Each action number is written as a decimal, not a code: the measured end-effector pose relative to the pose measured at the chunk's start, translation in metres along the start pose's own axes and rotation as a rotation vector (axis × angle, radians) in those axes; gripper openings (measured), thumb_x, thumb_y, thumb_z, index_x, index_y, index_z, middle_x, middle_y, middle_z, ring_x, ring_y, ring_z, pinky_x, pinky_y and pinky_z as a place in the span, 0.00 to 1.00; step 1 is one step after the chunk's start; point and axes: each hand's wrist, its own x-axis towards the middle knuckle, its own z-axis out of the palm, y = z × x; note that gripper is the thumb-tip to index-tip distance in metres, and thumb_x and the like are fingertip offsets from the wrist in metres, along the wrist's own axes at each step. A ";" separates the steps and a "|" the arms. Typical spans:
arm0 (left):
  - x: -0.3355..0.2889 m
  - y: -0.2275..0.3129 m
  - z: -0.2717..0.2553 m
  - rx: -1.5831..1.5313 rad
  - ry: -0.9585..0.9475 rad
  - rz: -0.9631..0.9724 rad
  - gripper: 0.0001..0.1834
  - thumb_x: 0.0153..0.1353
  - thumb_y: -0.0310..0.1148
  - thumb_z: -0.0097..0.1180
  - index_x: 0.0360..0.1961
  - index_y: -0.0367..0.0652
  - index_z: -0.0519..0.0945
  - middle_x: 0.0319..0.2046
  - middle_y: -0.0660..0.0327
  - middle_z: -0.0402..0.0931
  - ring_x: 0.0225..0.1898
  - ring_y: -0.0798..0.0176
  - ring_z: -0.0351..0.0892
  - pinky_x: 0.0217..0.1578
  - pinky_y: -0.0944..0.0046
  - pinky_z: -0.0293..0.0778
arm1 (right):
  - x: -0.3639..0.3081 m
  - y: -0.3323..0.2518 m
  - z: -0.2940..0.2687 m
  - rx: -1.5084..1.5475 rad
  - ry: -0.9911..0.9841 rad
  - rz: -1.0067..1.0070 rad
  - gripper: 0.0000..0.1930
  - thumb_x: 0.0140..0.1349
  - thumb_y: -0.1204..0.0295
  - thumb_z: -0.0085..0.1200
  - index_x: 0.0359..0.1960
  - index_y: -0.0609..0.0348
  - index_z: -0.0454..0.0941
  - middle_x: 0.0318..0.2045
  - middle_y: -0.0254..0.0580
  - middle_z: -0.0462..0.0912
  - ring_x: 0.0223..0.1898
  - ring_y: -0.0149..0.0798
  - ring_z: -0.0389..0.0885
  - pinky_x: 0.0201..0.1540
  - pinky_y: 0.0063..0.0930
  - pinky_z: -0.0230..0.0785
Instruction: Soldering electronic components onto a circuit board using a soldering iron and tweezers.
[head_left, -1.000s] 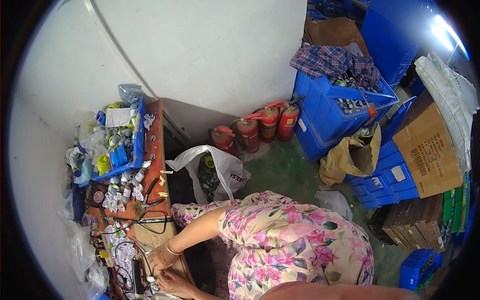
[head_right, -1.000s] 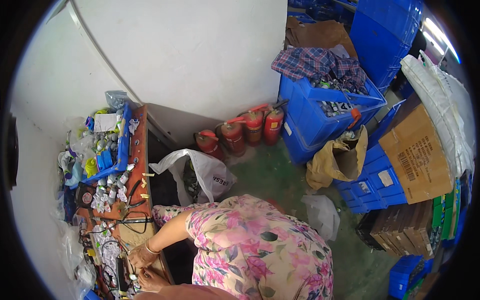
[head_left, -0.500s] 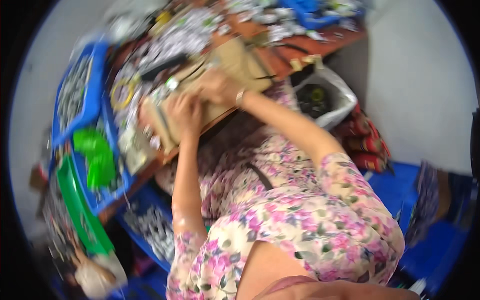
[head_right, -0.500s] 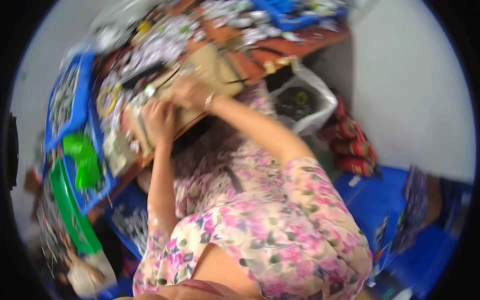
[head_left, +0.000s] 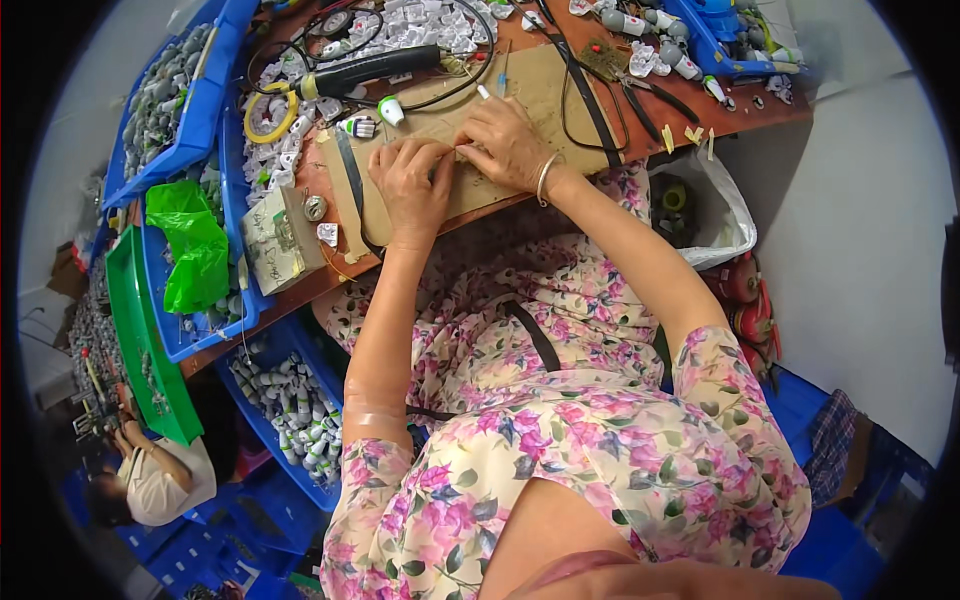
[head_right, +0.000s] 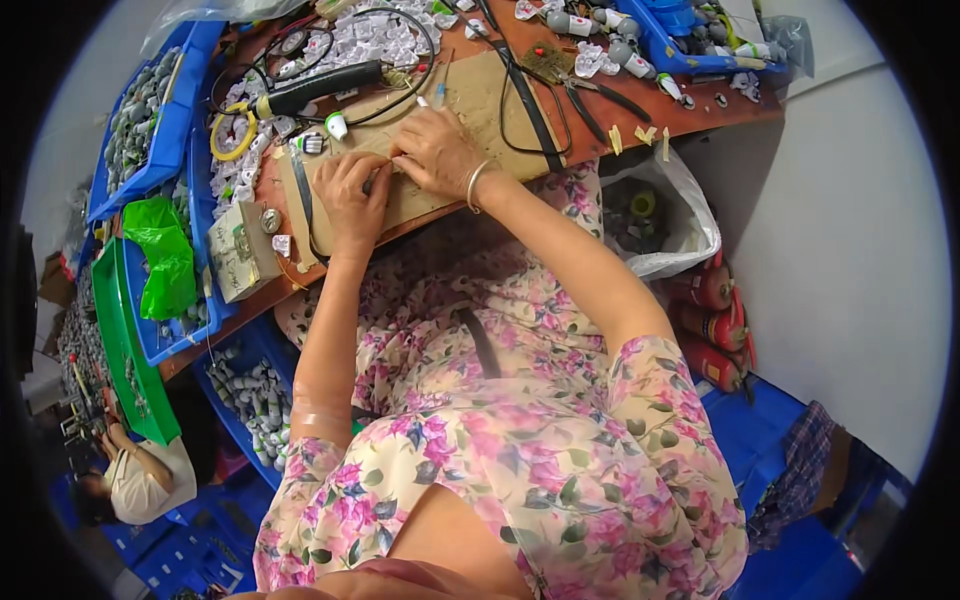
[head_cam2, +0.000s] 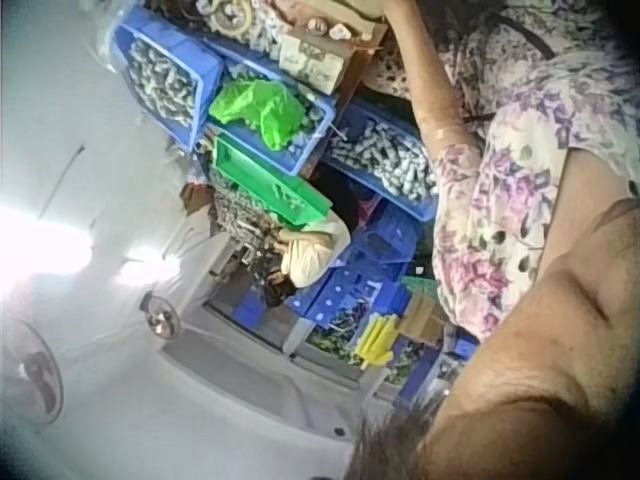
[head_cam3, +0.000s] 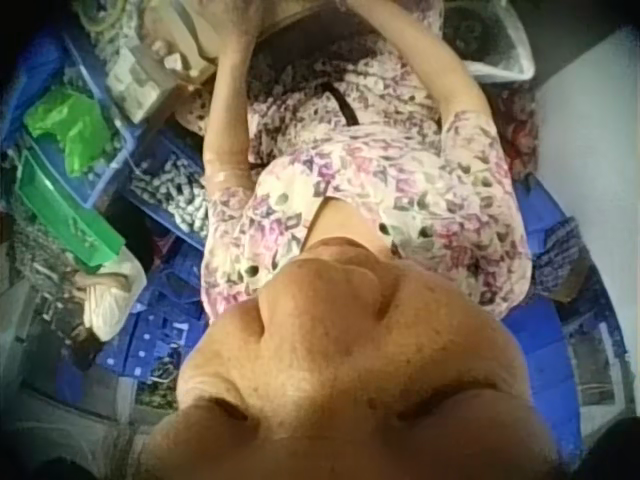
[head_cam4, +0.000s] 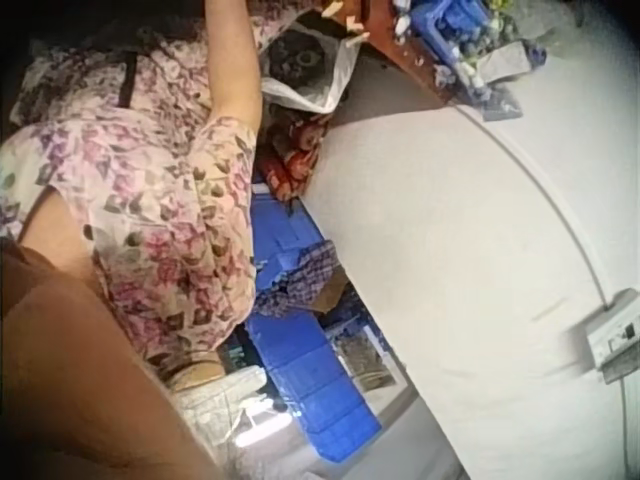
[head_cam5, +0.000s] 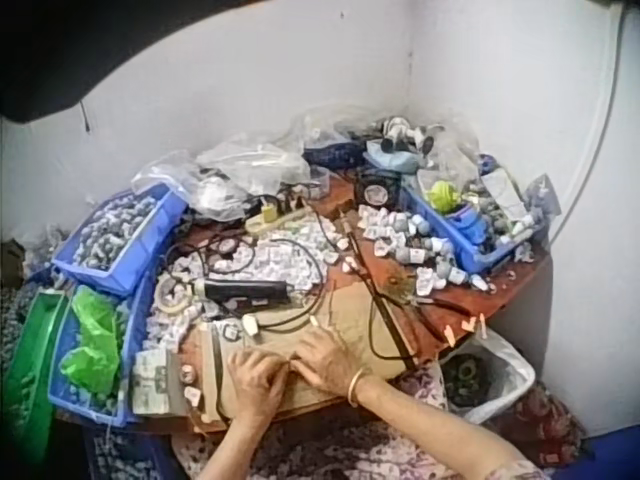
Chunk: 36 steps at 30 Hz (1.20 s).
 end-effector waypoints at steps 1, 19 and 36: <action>0.001 0.001 0.000 0.018 0.005 0.012 0.04 0.54 0.32 0.66 0.31 0.50 0.83 0.34 0.67 0.81 0.42 0.57 0.74 0.53 0.55 0.60 | 0.000 0.000 0.000 0.002 -0.022 0.005 0.06 0.60 0.66 0.57 0.33 0.54 0.78 0.36 0.38 0.77 0.45 0.44 0.74 0.51 0.38 0.62; -0.001 0.001 0.002 0.032 -0.005 0.013 0.04 0.53 0.33 0.65 0.30 0.48 0.84 0.32 0.66 0.80 0.43 0.57 0.75 0.54 0.54 0.60 | -0.003 0.000 0.005 -0.070 0.012 -0.093 0.05 0.59 0.71 0.56 0.34 0.56 0.77 0.36 0.40 0.75 0.44 0.45 0.73 0.50 0.39 0.66; -0.003 0.001 0.003 0.005 0.000 -0.012 0.03 0.54 0.32 0.65 0.30 0.48 0.83 0.33 0.66 0.80 0.44 0.57 0.74 0.58 0.51 0.59 | -0.001 -0.004 0.003 -0.120 0.021 -0.095 0.05 0.56 0.72 0.58 0.33 0.56 0.76 0.35 0.40 0.74 0.44 0.44 0.73 0.50 0.38 0.67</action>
